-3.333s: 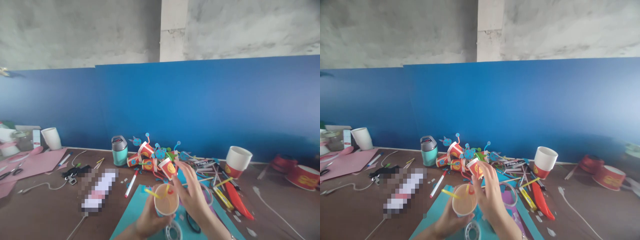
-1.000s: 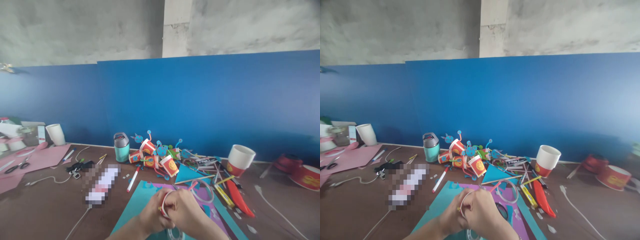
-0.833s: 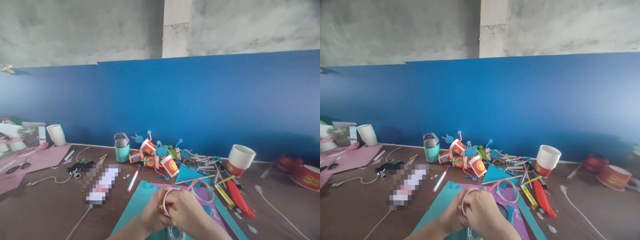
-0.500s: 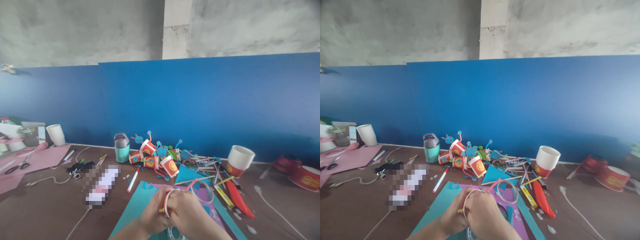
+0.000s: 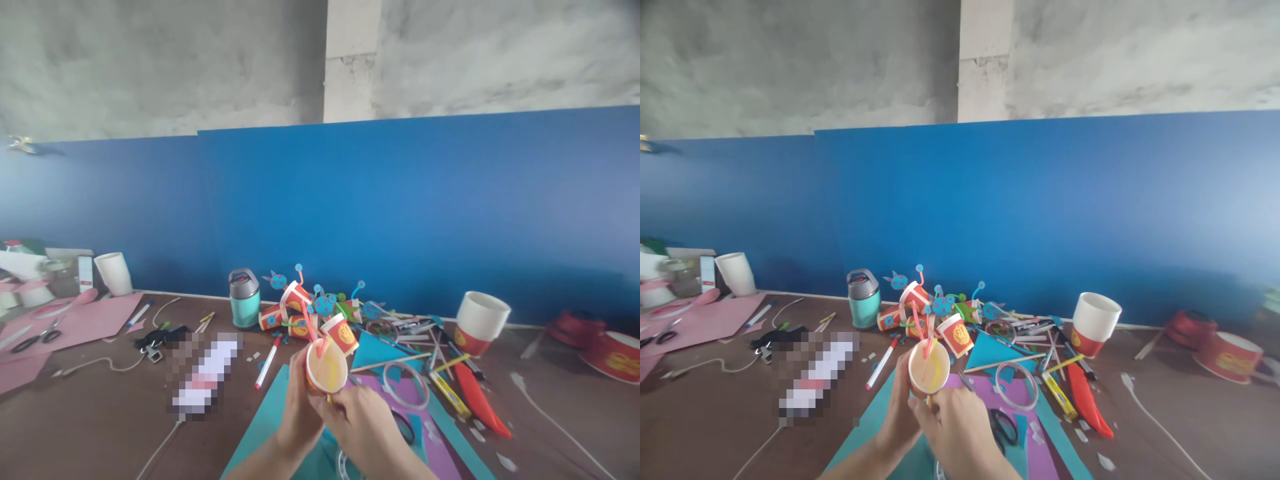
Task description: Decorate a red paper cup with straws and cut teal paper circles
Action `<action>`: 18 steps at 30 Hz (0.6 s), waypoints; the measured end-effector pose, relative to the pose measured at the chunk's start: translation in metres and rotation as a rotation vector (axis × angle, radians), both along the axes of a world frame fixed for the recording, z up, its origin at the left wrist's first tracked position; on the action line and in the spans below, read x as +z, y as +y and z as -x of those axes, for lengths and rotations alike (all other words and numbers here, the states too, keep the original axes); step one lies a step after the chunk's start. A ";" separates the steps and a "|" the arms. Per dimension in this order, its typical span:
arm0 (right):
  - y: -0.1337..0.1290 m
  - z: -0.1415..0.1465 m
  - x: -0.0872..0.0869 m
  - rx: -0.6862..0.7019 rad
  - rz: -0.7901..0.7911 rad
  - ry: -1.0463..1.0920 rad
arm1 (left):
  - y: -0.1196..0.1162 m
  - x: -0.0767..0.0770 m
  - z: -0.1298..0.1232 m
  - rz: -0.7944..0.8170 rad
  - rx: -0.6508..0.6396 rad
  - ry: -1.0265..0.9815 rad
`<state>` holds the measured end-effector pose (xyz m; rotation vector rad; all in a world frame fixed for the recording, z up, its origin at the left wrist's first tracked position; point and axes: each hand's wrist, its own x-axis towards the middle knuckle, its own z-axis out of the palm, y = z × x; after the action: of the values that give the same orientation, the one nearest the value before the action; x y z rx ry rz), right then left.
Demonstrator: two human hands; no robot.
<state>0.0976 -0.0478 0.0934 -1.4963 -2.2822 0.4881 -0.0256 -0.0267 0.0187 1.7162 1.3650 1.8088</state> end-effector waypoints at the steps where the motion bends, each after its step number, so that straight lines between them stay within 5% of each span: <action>1: 0.001 0.002 -0.001 -0.014 0.055 0.047 | 0.001 0.000 0.000 -0.014 0.018 0.016; 11: 0.006 -0.003 0.002 0.054 0.336 0.282 | 0.007 -0.017 0.001 0.126 -0.039 -0.116; 18: -0.002 -0.024 0.039 0.252 0.683 0.305 | 0.015 -0.015 0.005 0.117 -0.138 -0.248</action>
<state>0.1220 -0.0494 0.1325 -1.2647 -2.1599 1.5752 -0.0303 -0.0118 0.0035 1.4349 1.1950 1.7602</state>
